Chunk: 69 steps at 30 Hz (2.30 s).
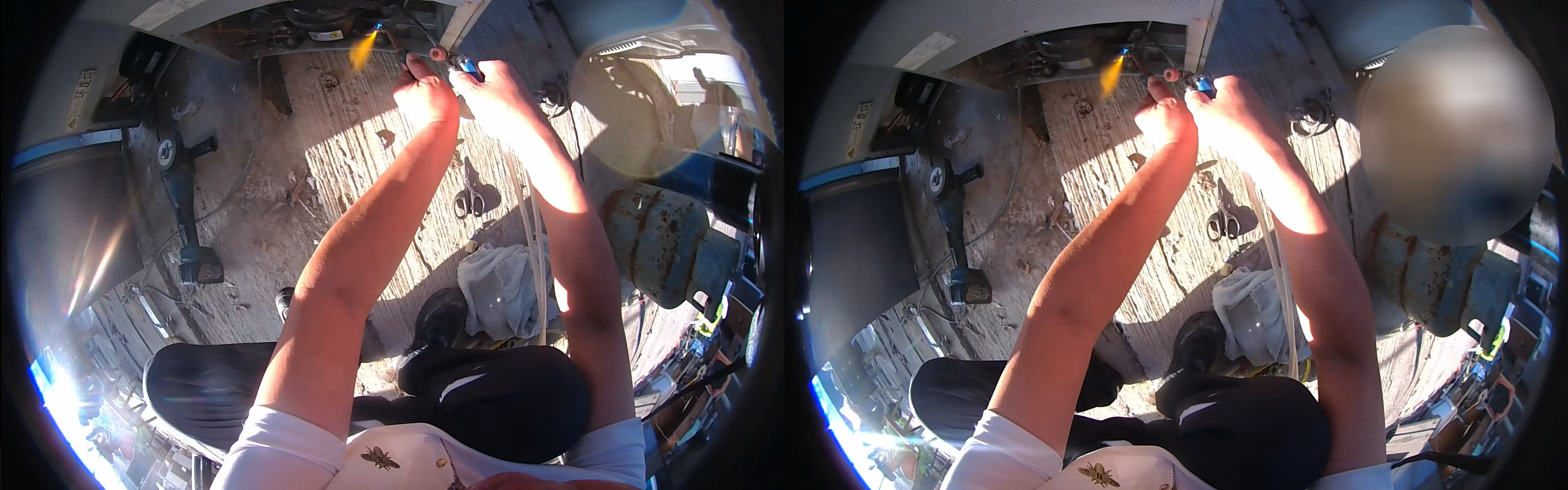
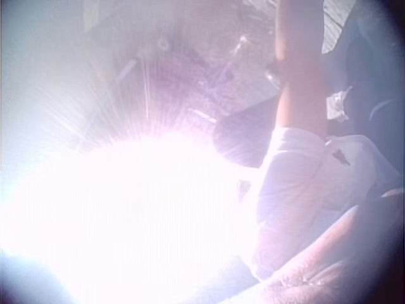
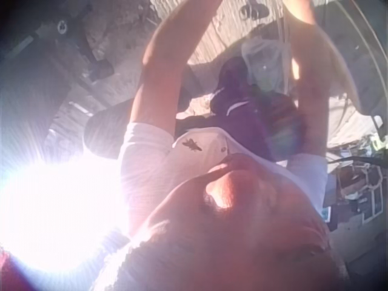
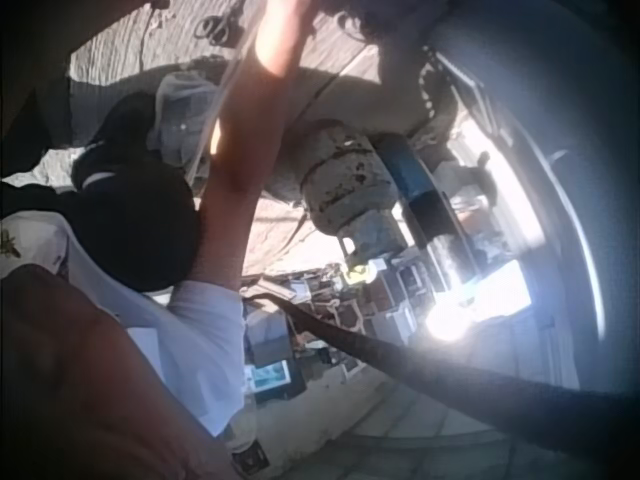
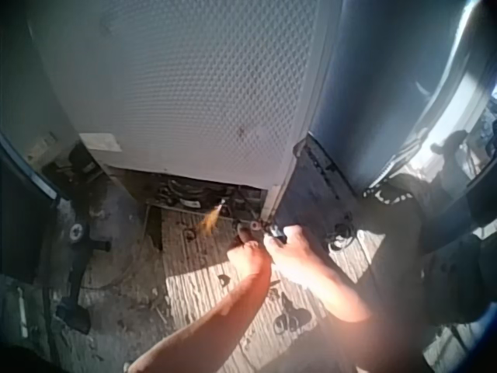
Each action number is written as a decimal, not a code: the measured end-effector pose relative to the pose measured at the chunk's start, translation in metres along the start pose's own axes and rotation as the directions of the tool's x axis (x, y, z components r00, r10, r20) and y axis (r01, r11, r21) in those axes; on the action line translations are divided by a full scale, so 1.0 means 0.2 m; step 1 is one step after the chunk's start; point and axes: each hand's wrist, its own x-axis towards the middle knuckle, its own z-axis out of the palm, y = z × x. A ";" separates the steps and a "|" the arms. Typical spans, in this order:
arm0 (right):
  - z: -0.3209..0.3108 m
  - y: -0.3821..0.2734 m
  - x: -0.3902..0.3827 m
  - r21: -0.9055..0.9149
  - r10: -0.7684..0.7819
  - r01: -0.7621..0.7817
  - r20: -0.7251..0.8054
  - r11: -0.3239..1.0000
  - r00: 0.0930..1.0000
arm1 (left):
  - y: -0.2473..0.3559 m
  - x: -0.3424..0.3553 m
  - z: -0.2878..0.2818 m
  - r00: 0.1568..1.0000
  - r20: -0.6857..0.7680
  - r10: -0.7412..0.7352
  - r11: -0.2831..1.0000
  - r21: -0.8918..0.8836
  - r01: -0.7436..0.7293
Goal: The person applies flux to a pipe, then uses a blowtorch to heat and solder a joint on an appliance. They repeatedly apply heat and solder to the connection point while seated on the floor.
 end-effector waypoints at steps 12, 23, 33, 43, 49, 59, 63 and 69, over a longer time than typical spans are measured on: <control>-0.01 0.03 0.02 -0.039 0.021 -0.020 0.021 0.999 1.000 | 0.02 -0.03 0.01 0.998 0.023 -0.060 0.997 -0.046 0.061; 0.00 0.02 0.00 0.023 0.007 -0.007 -0.009 1.000 1.000 | 0.02 -0.02 0.01 0.996 0.047 -0.082 0.991 -0.107 0.086; 0.00 0.03 0.01 -0.004 -0.014 0.014 -0.026 1.000 1.000 | 0.06 -0.04 0.01 0.987 0.066 -0.148 0.986 -0.069 0.153; -0.01 0.02 0.00 0.012 -0.002 0.002 0.004 1.000 1.000 | 0.05 -0.04 0.01 0.984 0.047 -0.174 0.983 -0.052 0.177; -0.02 0.03 0.01 0.004 -0.002 0.002 -0.003 1.000 1.000 | 0.07 -0.06 0.01 0.993 0.041 -0.111 0.990 -0.077 0.114; 0.00 0.06 0.03 0.013 0.070 -0.070 -0.006 0.997 0.998 | 0.08 -0.04 0.04 0.990 0.052 -0.133 0.984 -0.113 0.138; -0.01 0.05 0.02 0.007 0.032 -0.032 -0.023 0.999 0.999 | 0.08 -0.06 0.03 0.989 0.026 -0.147 0.987 -0.061 0.148; -0.02 0.04 0.01 -0.010 0.003 -0.004 -0.026 1.000 1.000 | 0.05 -0.05 0.02 0.995 0.012 -0.096 0.995 -0.026 0.097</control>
